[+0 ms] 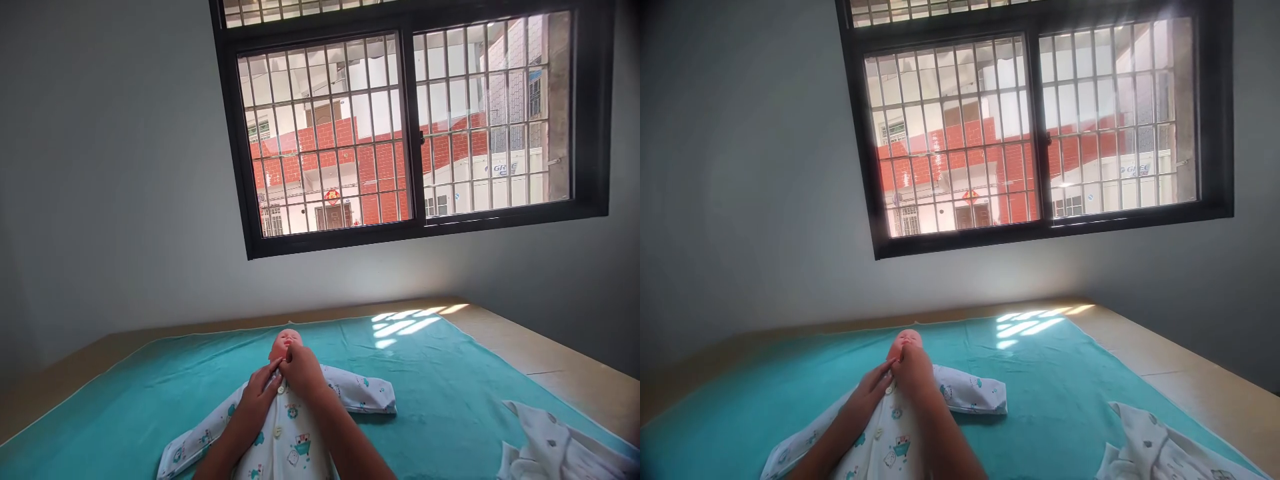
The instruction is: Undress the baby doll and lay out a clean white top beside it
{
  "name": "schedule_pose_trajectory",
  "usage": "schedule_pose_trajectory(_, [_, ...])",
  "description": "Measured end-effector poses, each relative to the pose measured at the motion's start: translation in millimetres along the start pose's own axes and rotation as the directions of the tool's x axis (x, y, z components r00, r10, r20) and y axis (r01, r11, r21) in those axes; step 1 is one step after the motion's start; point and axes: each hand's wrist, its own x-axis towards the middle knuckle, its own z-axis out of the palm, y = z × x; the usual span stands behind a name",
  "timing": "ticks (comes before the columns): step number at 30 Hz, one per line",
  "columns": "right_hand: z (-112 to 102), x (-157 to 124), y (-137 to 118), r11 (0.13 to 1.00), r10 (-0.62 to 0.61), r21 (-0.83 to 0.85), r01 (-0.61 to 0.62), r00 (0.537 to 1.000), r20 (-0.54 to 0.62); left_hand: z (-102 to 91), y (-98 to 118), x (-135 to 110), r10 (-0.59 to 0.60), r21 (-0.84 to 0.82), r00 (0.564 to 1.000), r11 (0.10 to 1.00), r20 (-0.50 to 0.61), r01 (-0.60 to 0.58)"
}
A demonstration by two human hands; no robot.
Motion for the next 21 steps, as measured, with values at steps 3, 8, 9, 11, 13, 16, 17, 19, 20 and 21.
schedule_pose_trajectory(3, [-4.9,-0.1,-0.1,0.999,0.017,-0.035,-0.018,0.999,-0.029,0.8,1.8,-0.3,0.066,0.017,0.998,0.998,-0.015,-0.065])
schedule_pose_trajectory(8, [-25.0,-4.3,1.1,0.991,0.026,-0.129,-0.030,0.999,-0.029,-5.6,19.5,-4.3,0.153,0.078,0.987,0.986,-0.039,-0.150])
schedule_pose_trajectory(9, [-28.8,-6.2,-0.2,0.988,0.029,-0.151,-0.034,0.999,-0.034,-7.1,23.3,-5.4,0.160,0.094,0.986,0.983,-0.051,-0.155])
schedule_pose_trajectory(11, [-33.6,-11.9,-5.8,0.982,0.012,-0.189,-0.021,0.999,-0.048,-9.1,28.1,-7.8,0.192,0.111,0.977,0.977,-0.087,-0.182])
schedule_pose_trajectory(13, [-33.7,-20.7,-14.7,0.975,-0.045,-0.221,0.036,0.998,-0.037,-9.1,27.3,-10.8,0.221,0.091,0.967,0.973,-0.123,-0.211])
schedule_pose_trajectory(16, [-26.7,-40.6,-29.6,0.946,-0.174,-0.266,0.182,0.983,0.056,-5.9,16.2,-17.6,0.216,-0.006,0.963,0.976,-0.162,-0.220])
schedule_pose_trajectory(17, [-23.7,-48.3,-33.5,0.931,-0.212,-0.282,0.230,0.973,0.095,-4.5,10.8,-20.2,0.212,-0.039,0.964,0.975,-0.162,-0.221])
schedule_pose_trajectory(19, [-18.9,-63.0,-38.4,0.883,-0.292,-0.333,0.330,0.943,0.161,-1.9,-0.5,-25.0,0.201,-0.087,0.969,0.973,-0.146,-0.215])
schedule_pose_trajectory(20, [-17.5,-69.1,-39.5,0.857,-0.323,-0.364,0.366,0.930,0.174,-0.6,-5.9,-26.8,0.191,-0.105,0.972,0.973,-0.133,-0.206])
schedule_pose_trajectory(21, [-16.7,-73.8,-39.8,0.836,-0.339,-0.395,0.380,0.925,0.173,0.8,-11.0,-28.1,0.178,-0.122,0.977,0.974,-0.119,-0.192])
